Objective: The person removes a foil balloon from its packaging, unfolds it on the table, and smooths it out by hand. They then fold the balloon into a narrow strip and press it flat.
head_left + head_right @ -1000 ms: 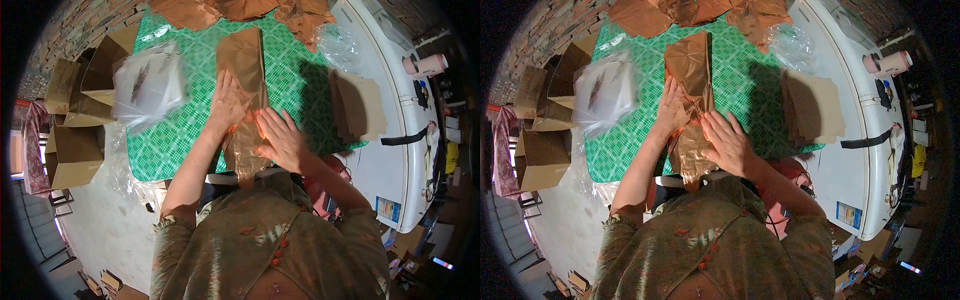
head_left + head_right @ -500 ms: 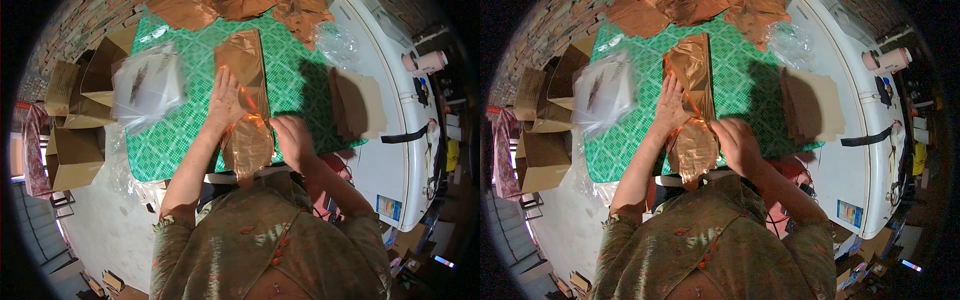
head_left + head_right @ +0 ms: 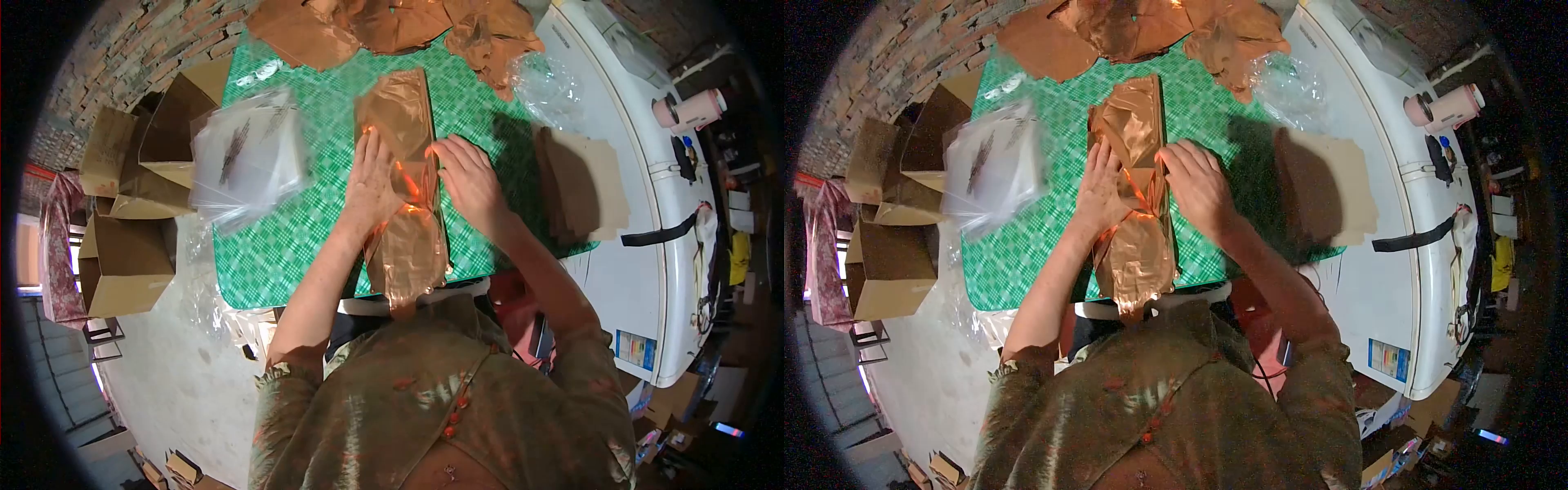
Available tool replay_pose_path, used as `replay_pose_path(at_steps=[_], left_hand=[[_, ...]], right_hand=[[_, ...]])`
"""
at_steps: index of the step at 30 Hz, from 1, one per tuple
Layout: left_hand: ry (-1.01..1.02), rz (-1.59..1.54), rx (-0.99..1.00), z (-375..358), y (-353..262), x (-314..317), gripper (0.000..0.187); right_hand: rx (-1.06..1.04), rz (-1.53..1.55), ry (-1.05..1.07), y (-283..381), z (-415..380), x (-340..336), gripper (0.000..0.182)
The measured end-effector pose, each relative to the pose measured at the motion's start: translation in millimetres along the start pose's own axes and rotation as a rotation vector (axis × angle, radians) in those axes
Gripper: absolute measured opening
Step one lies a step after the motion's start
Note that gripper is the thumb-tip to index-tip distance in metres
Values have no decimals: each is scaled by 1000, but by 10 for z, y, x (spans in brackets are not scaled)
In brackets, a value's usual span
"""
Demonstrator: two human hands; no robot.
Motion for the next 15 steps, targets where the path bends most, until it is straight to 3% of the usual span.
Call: replay_pose_path(at_steps=[1,4,7,10,13,15], left_hand=[[-16,-25,-14,-10,-9,-34,106],[-141,127,197,-47,-55,-53,110],[-32,39,80,-32,96,71,113],[-152,-12,87,-17,21,-2,116],[-12,-2,7,-21,-13,-55,117],[-24,-19,12,-18,15,-18,116]], right_hand=[[10,-46,30,-38,41,86,50],[73,-73,172,-97,113,339,56],[105,-95,174,-70,133,346,56],[98,-156,141,-66,156,337,59],[88,-158,184,-55,176,405,60],[111,-147,197,-53,194,421,60]])
Point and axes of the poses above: each hand's wrist, its own z-axis towards the middle knuckle, its own x-axis out of the palm, y = z × x, the point moved 6 cm from there along z, towards the middle knuckle, and after that the axes turned 4 degrees about y, right-handed, at the moved point
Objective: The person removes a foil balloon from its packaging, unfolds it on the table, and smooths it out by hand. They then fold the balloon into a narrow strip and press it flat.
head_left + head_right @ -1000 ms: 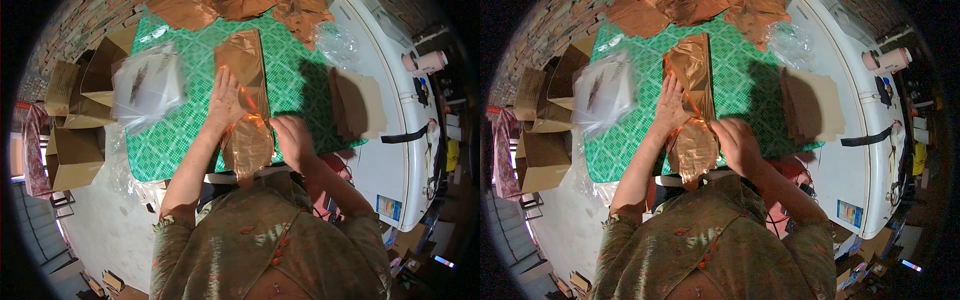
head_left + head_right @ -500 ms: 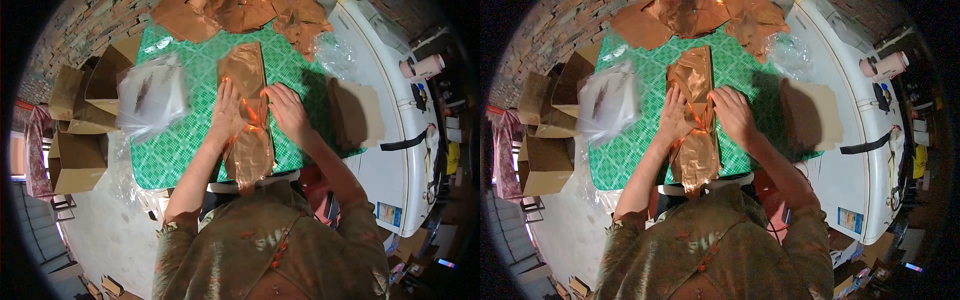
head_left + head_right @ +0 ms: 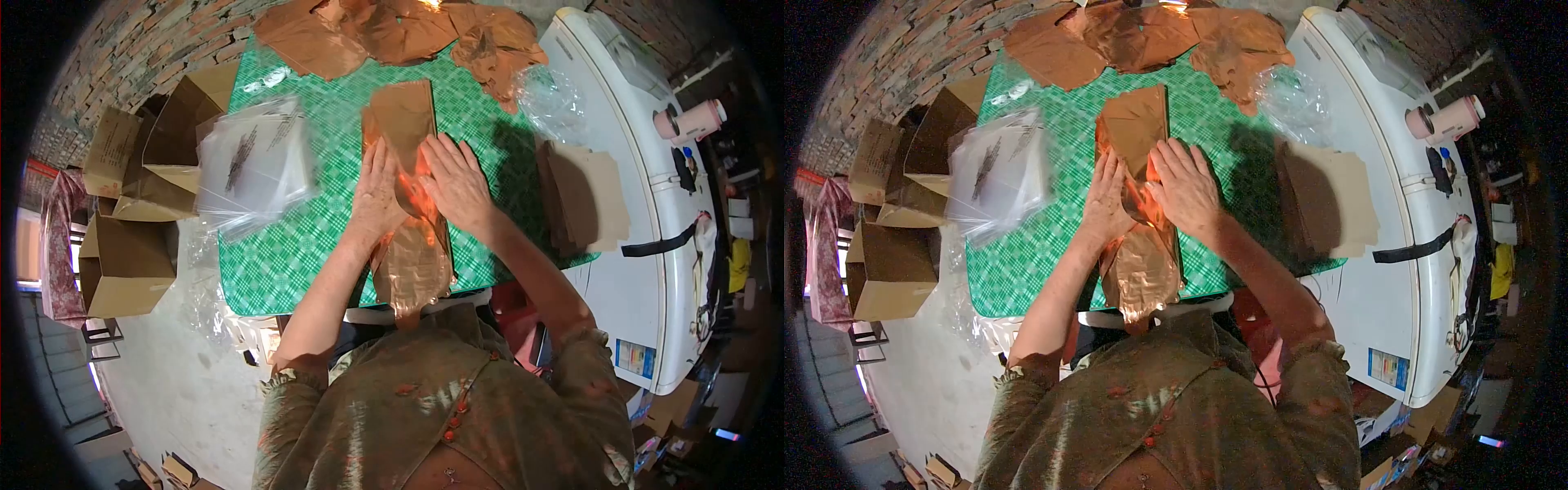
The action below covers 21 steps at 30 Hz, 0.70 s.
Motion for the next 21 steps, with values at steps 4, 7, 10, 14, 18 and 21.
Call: replay_pose_path(at_steps=[4,7,10,14,18,21], left_hand=[[-17,-33,7,4,-5,-10,114],[-37,-40,25,-6,-10,-33,109],[26,49,32,2,-158,-135,76],[-7,246,102,22,-177,-78,61],[-73,377,159,31,-109,42,59],[18,400,127,22,-122,37,59]], right_hand=[[-8,-12,1,35,24,-46,62],[-3,-7,71,26,15,81,66],[23,23,99,17,23,133,68],[30,40,119,10,18,134,67],[14,-6,111,-9,0,184,66],[-4,-27,105,-2,-14,171,65]])
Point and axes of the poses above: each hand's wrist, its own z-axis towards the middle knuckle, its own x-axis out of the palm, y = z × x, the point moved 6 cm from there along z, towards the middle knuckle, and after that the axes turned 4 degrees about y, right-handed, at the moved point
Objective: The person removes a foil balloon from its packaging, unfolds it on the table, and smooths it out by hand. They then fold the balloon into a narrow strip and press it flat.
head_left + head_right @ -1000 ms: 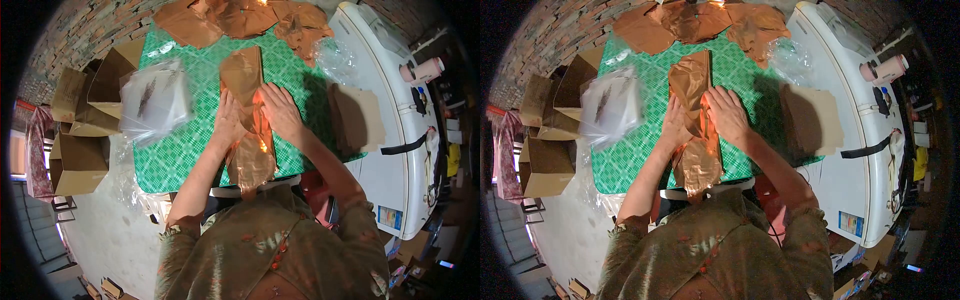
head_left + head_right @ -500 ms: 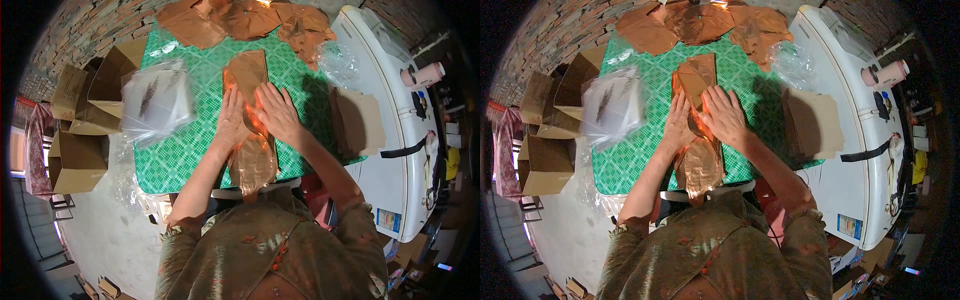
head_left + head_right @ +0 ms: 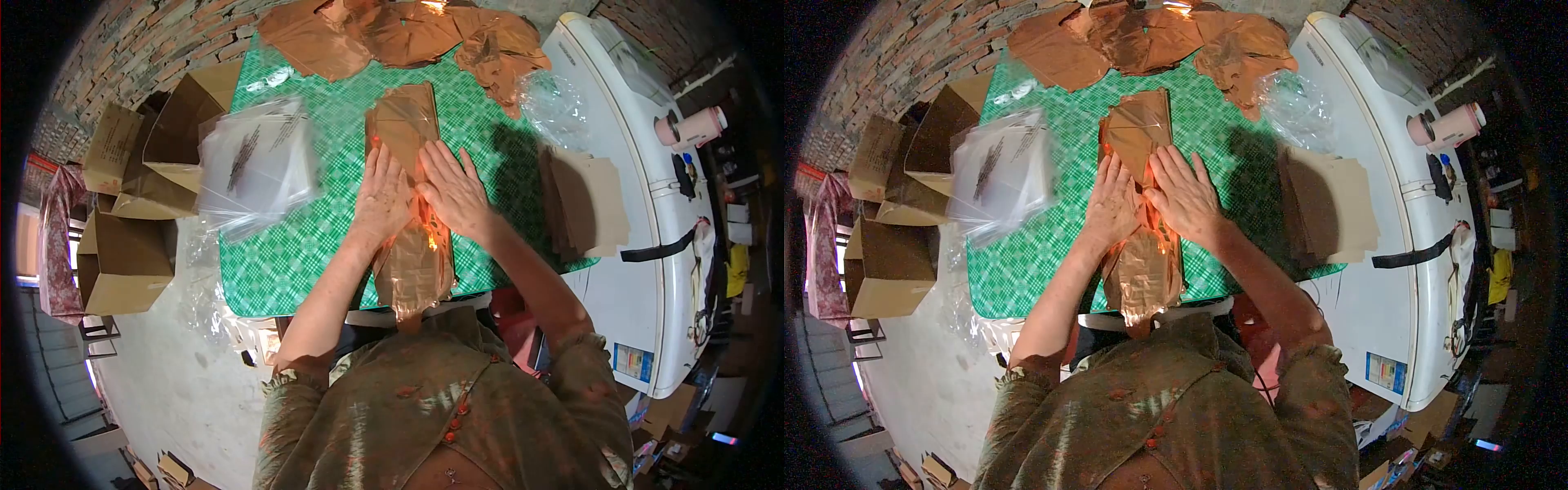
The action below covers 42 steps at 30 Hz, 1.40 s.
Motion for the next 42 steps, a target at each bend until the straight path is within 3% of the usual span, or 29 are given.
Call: replay_pose_path(at_steps=[4,7,10,25,31,37,42], left_hand=[[223,74,-30,61,-45,-177,58],[-86,-142,28,16,-14,-192,59],[-182,-154,32,23,-1,-138,62],[-229,-422,-61,18,60,-253,60],[-213,-533,-42,34,91,-314,76],[-189,-580,-56,29,114,-348,74],[-282,-788,-92,22,224,-347,66]], right_hand=[[-6,-6,-14,9,-3,8,63],[-7,0,-36,13,-8,15,61],[48,-45,93,11,-2,7,61],[-35,-45,-27,19,-28,-3,58],[-29,-70,-17,27,-15,2,59],[-22,-77,-11,35,-5,15,60],[-28,-31,-24,48,-18,-43,46]])
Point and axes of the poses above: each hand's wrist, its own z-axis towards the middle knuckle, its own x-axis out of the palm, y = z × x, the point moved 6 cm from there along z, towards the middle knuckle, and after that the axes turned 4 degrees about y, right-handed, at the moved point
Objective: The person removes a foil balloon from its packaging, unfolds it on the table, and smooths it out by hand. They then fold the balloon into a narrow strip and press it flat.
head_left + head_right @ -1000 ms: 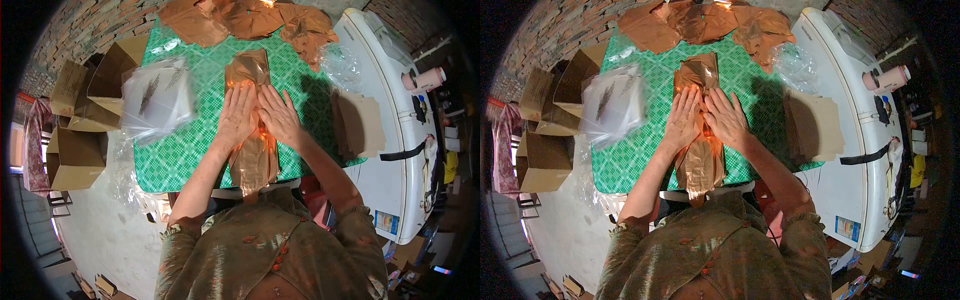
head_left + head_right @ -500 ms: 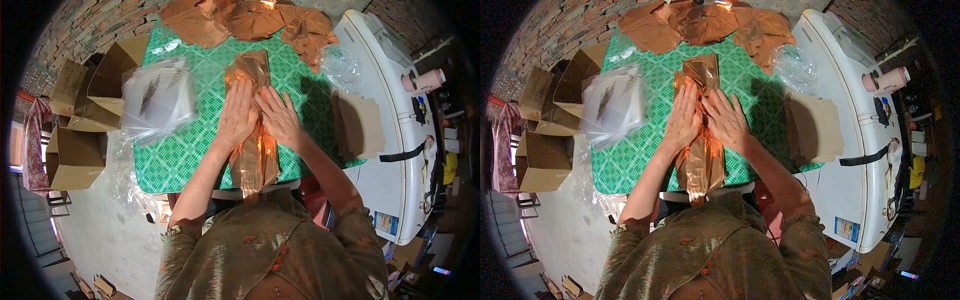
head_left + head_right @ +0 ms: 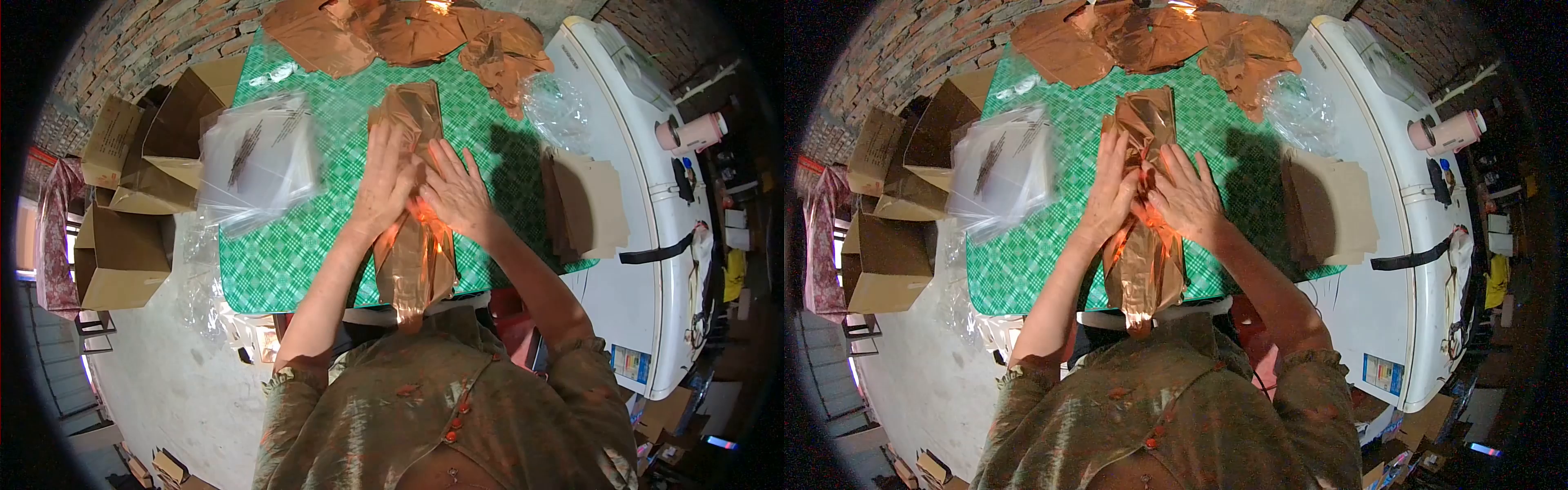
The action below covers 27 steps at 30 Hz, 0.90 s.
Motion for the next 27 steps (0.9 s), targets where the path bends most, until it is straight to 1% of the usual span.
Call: replay_pose_path(at_steps=[1,2,4,6,7,10,12,13,15,16,19,25,27], left_hand=[[-15,-44,-22,8,18,-19,66],[-77,-34,-19,16,12,-55,62],[-111,67,13,70,-112,-184,59],[-165,120,56,126,-244,-306,56],[-114,147,83,166,-294,-320,56],[43,238,158,216,-350,-270,56],[152,307,194,177,-278,-68,55],[136,303,205,155,-241,-17,54],[106,292,225,89,-186,75,53],[119,296,209,65,-139,111,56],[175,347,149,30,-30,197,57],[150,430,156,6,-18,234,56],[149,439,162,-1,-27,238,56]], right_hand=[[4,14,17,-5,2,1,45],[-3,23,-9,-6,7,2,43],[-15,43,-61,5,17,10,43],[-4,47,-36,4,13,18,42],[1,48,-24,9,16,4,41],[31,-43,105,3,27,24,43],[6,4,10,-9,15,81,45],[-7,26,-40,-2,27,57,46],[7,11,11,-7,26,37,50],[15,4,39,-5,23,31,53],[8,-8,-34,-20,25,66,57],[9,42,10,-46,-1,46,60],[28,111,0,-82,4,46,61]])
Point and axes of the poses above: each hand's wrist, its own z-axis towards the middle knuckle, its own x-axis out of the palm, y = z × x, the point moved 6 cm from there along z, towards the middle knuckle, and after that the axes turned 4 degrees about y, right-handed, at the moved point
